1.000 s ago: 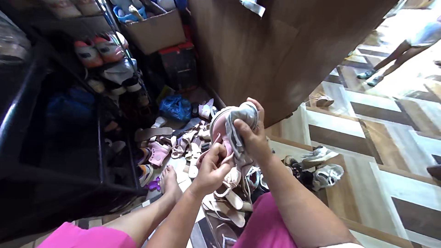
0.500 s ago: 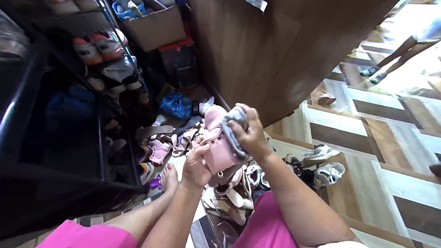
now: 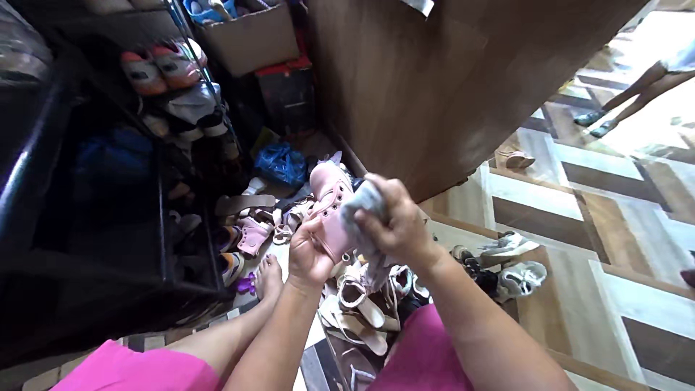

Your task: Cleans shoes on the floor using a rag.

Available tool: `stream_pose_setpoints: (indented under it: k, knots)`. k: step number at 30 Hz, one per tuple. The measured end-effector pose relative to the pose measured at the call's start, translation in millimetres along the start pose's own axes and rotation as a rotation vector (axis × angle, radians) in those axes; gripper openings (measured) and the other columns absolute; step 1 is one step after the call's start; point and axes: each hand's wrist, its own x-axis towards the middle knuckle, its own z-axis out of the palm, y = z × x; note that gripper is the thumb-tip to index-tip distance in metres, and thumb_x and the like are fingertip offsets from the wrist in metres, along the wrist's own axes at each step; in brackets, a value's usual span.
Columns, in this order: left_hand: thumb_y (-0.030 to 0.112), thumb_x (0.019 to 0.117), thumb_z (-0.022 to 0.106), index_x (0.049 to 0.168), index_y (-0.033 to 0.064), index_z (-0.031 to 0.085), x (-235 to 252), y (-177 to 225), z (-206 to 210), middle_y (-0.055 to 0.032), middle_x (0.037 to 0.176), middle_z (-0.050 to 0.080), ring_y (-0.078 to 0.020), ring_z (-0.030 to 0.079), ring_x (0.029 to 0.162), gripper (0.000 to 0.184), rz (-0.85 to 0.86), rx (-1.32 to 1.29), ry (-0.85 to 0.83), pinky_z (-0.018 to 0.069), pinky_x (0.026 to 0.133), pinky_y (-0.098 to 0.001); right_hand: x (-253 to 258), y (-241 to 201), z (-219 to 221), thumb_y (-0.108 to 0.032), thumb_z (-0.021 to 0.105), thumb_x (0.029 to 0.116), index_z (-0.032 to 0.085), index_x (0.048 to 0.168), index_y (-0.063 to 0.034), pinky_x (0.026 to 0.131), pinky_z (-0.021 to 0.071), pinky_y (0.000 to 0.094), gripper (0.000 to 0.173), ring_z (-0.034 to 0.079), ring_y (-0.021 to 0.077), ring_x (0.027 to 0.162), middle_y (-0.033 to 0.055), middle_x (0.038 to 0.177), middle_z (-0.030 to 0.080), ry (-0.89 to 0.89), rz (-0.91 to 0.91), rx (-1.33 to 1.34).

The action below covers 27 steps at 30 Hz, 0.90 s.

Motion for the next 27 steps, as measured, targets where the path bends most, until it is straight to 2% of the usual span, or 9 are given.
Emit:
stream_pose_setpoints:
  k: [3,6,8,10,13,16,19,22,27]
  knots:
    - [0.012,0.1002,0.033,0.11,0.01,0.067,3,0,-8,-0.0069,0.095,0.074,-0.0165,0.073,0.086,0.035,0.015,-0.007,-0.058,0.0621,0.075,-0.0352,-3,-3,14,-0.026,0.075,0.09,0.065,0.133,-0.0009,0.088,0.0591,0.048,0.051,0.069,0.0309,0.106,0.0191,0.117,0.068,-0.14,-0.117,-0.024]
    - [0.015,0.1014,0.032,0.111,0.0078,0.065,6,6,-13,-0.0101,0.1,0.073,-0.0222,0.072,0.092,0.035,0.035,-0.011,-0.006,0.0615,0.08,-0.043,1,18,6,-0.021,0.067,0.0993,0.053,0.144,0.0003,0.094,0.0547,0.0514,0.052,0.067,0.0318,0.109,0.023,0.127,0.064,-0.137,0.355,0.144]
    - [0.019,0.1026,0.034,0.106,0.0072,0.066,7,12,-10,-0.0104,0.096,0.073,-0.023,0.073,0.088,0.035,0.071,-0.017,0.034,0.0624,0.076,-0.0444,3,32,4,-0.028,0.054,0.107,0.049,0.145,-0.0111,0.076,0.0571,0.0353,0.041,0.066,0.0143,0.087,0.0077,0.112,0.068,-0.067,0.707,0.457]
    - [0.024,0.1012,0.037,0.104,0.0083,0.069,11,17,-12,-0.0109,0.095,0.073,-0.0236,0.073,0.086,0.035,0.091,-0.091,-0.021,0.0621,0.071,-0.0433,7,30,3,-0.037,0.04,0.111,0.054,0.135,-0.0197,0.064,0.0565,0.028,0.033,0.065,0.0083,0.074,-0.0001,0.093,0.067,-0.016,0.944,0.86]
    - [0.034,0.0998,0.039,0.104,0.0106,0.069,16,17,-19,-0.0109,0.099,0.073,-0.0247,0.073,0.089,0.038,0.102,-0.136,-0.089,0.0617,0.073,-0.0435,1,18,12,-0.048,0.027,0.1102,0.066,0.11,-0.0186,0.067,0.0596,0.0263,0.049,0.069,0.0071,0.076,-0.0011,0.087,0.072,-0.065,0.938,1.272]
    - [0.035,0.0985,0.047,0.118,0.0149,0.063,10,13,-19,-0.0065,0.106,0.073,-0.0191,0.072,0.097,0.032,0.181,0.191,-0.037,0.0617,0.082,-0.0385,0,9,22,-0.046,0.025,0.1115,0.064,0.105,-0.0162,0.067,0.0601,0.026,0.049,0.07,0.0077,0.076,0.0001,0.085,0.071,-0.018,0.93,1.336]
    - [0.039,0.0818,0.075,0.136,0.011,0.043,7,10,-22,-0.0001,0.11,0.07,-0.011,0.07,0.099,0.069,0.195,0.596,-0.091,0.0597,0.087,-0.0316,2,17,23,-0.047,0.027,0.1105,0.064,0.104,-0.0182,0.067,0.06,0.0277,0.047,0.07,0.0076,0.077,-0.0014,0.085,0.071,0.076,0.959,1.367]
    - [0.031,0.075,0.086,0.13,0.0059,0.048,11,9,-25,0.0054,0.106,0.07,-0.0035,0.068,0.096,0.072,0.327,0.973,-0.261,0.0594,0.085,-0.0266,3,20,25,-0.048,0.03,0.1098,0.063,0.102,-0.0188,0.064,0.0585,0.027,0.045,0.068,0.0072,0.074,-0.0022,0.082,0.069,0.195,0.984,1.393]
    - [0.026,0.0856,0.078,0.113,-0.0038,0.069,15,9,-30,-0.0197,0.11,0.07,-0.0286,0.067,0.108,0.041,0.693,1.687,-0.206,0.0515,0.099,-0.0537,2,13,15,-0.051,0.03,0.109,0.065,0.105,-0.0195,0.062,0.0579,0.0245,0.046,0.068,0.0051,0.073,-0.0031,0.084,0.069,0.102,0.909,1.392]
